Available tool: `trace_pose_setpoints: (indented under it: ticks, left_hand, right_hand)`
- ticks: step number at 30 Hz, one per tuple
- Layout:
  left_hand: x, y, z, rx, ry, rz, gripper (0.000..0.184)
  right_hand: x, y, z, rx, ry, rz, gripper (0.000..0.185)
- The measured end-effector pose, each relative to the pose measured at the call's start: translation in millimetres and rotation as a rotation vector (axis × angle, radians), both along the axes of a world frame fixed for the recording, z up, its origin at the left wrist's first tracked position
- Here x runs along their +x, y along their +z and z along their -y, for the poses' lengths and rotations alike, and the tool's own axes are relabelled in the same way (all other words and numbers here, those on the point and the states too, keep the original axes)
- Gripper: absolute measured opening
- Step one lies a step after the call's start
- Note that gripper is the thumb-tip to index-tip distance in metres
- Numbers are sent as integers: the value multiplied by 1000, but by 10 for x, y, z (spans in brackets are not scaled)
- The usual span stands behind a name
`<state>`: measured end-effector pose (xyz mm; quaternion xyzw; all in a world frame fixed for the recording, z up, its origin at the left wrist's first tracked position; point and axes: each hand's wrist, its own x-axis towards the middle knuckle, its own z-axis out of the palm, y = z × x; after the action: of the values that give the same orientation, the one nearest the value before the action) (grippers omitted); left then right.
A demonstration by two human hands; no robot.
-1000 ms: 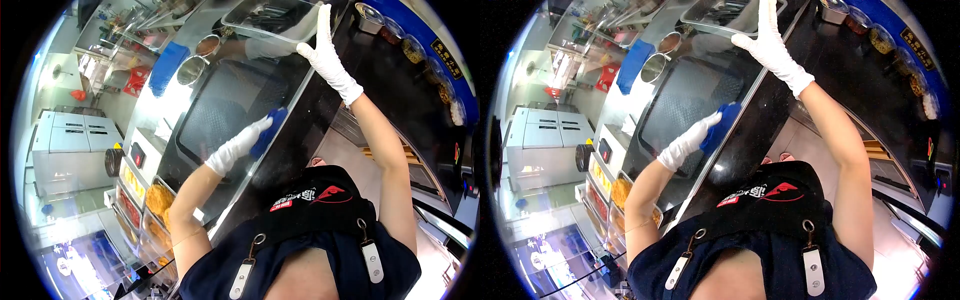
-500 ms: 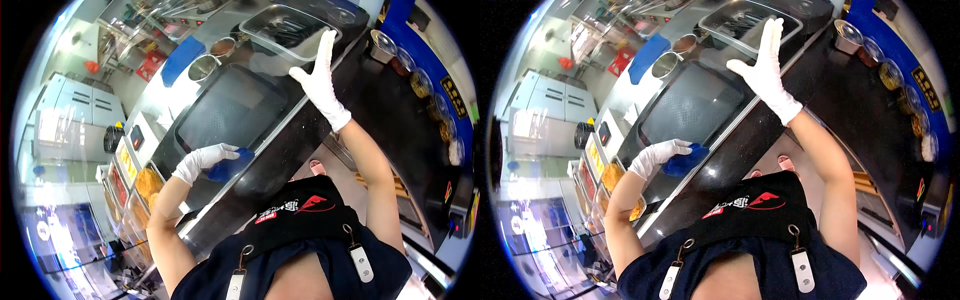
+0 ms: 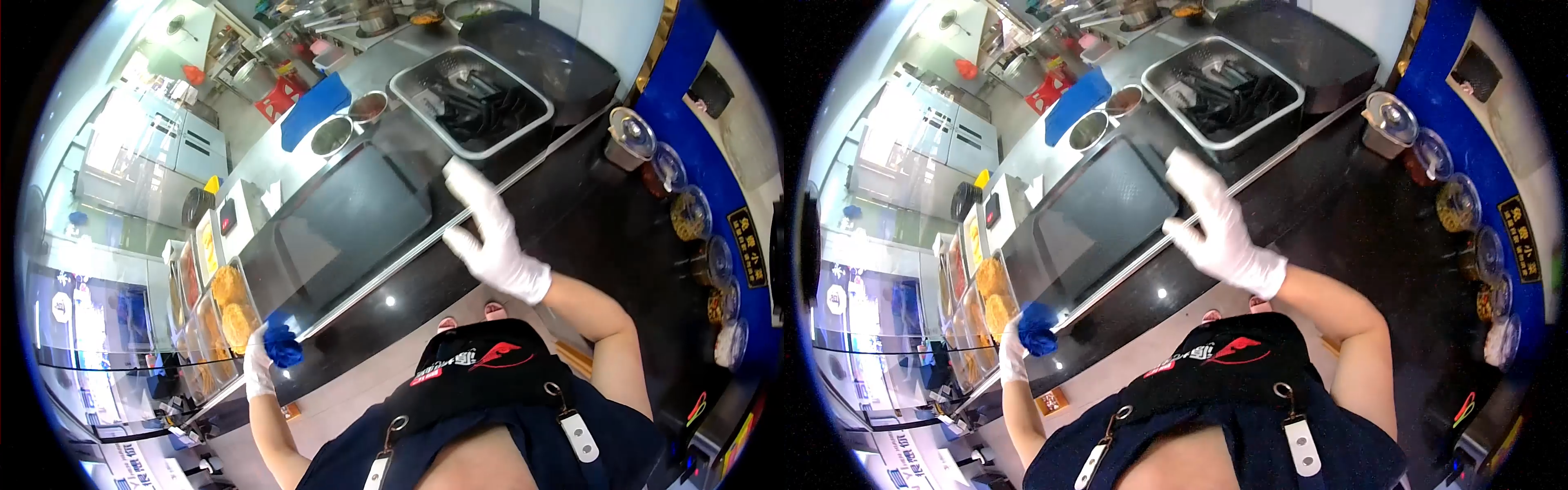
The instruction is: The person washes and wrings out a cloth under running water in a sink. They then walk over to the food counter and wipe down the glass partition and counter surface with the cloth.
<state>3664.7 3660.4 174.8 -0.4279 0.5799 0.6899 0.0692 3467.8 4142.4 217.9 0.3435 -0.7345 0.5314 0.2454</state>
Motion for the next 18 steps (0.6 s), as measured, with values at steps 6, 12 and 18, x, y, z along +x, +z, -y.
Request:
trace_pose_setpoints:
  ticks: [6,12,18]
  left_hand:
    - [629,288,-988,-43,152,-203,50]
    - [-101,935,-2747,242,-118,-270,62]
    - [-800,267,-3462,-742,-330,-433,34]
  right_hand:
    - [328,-400,71,107,647,296,26]
    - [375,-844,343,-324,1108,1422,47]
    - [565,-790,42,-823,1263,2178,42]
